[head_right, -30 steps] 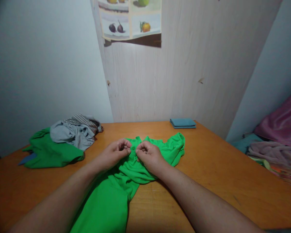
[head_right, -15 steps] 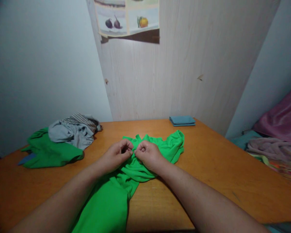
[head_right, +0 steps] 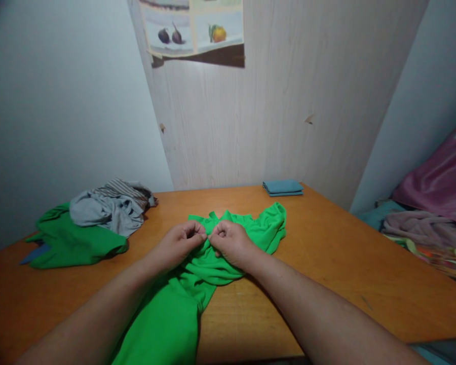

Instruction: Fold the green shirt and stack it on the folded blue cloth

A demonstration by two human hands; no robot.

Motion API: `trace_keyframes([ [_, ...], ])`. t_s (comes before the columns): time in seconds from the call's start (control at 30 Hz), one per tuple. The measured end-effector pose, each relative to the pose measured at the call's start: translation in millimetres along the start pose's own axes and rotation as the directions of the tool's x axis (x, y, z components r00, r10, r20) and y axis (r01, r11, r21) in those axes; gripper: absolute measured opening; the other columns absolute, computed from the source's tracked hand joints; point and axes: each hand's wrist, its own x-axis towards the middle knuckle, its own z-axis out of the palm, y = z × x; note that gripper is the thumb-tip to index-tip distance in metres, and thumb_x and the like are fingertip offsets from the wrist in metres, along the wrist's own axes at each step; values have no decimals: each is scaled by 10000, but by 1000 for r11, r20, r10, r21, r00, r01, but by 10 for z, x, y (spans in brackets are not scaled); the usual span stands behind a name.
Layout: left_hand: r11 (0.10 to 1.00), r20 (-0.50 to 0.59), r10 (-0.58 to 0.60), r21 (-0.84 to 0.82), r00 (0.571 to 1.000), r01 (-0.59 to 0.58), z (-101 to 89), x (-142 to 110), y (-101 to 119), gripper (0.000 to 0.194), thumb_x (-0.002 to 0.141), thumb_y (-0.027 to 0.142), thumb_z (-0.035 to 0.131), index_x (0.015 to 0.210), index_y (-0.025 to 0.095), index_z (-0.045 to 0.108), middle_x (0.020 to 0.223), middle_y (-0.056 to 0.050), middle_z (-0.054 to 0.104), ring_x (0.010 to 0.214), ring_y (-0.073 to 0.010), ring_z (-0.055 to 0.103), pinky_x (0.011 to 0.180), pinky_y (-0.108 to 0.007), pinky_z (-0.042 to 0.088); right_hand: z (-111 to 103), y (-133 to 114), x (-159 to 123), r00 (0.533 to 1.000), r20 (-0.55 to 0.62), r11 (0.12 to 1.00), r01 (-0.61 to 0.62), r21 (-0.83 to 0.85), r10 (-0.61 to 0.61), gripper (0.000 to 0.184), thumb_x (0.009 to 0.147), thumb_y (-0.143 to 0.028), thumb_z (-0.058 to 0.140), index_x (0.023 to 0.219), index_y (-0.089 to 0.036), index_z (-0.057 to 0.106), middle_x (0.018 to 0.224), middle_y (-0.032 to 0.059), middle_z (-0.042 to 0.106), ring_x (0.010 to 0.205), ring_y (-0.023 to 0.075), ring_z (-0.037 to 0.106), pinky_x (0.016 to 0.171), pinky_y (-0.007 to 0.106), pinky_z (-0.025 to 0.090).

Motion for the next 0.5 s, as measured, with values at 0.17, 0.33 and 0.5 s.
trace_keyframes([
  [0.17, 997, 55, -38, -69, 998, 42, -25, -15, 33, 246, 808, 405, 638, 795, 170, 567, 658, 50, 457, 578, -93, 382, 525, -204, 288, -23, -38, -2, 999, -7, 999, -41, 13, 41, 83, 754, -239, 626, 768, -196, 557, 551, -63, 569, 477, 99, 567, 458, 197, 360],
  [0.33, 999, 88, -3, -35, 996, 6, -39, -24, 71, 205, 810, 362, 643, 791, 167, 584, 646, 48, 459, 575, -95, 381, 519, -205, 281, -29, -33, 13, 998, -6, 998, -60, 15, 60, 86, 732, -229, 640, 753, -193, 565, 547, -59, 572, 471, 100, 572, 446, 191, 361],
  [0.5, 993, 86, 72, 89, 994, -80, -34, -9, 17, 170, 820, 327, 634, 784, 162, 619, 659, 32, 500, 609, -112, 417, 553, -224, 301, -33, -30, 6, 998, 6, 997, -70, 25, 70, 83, 728, -243, 642, 739, -184, 585, 568, -54, 579, 476, 96, 580, 452, 188, 390],
])
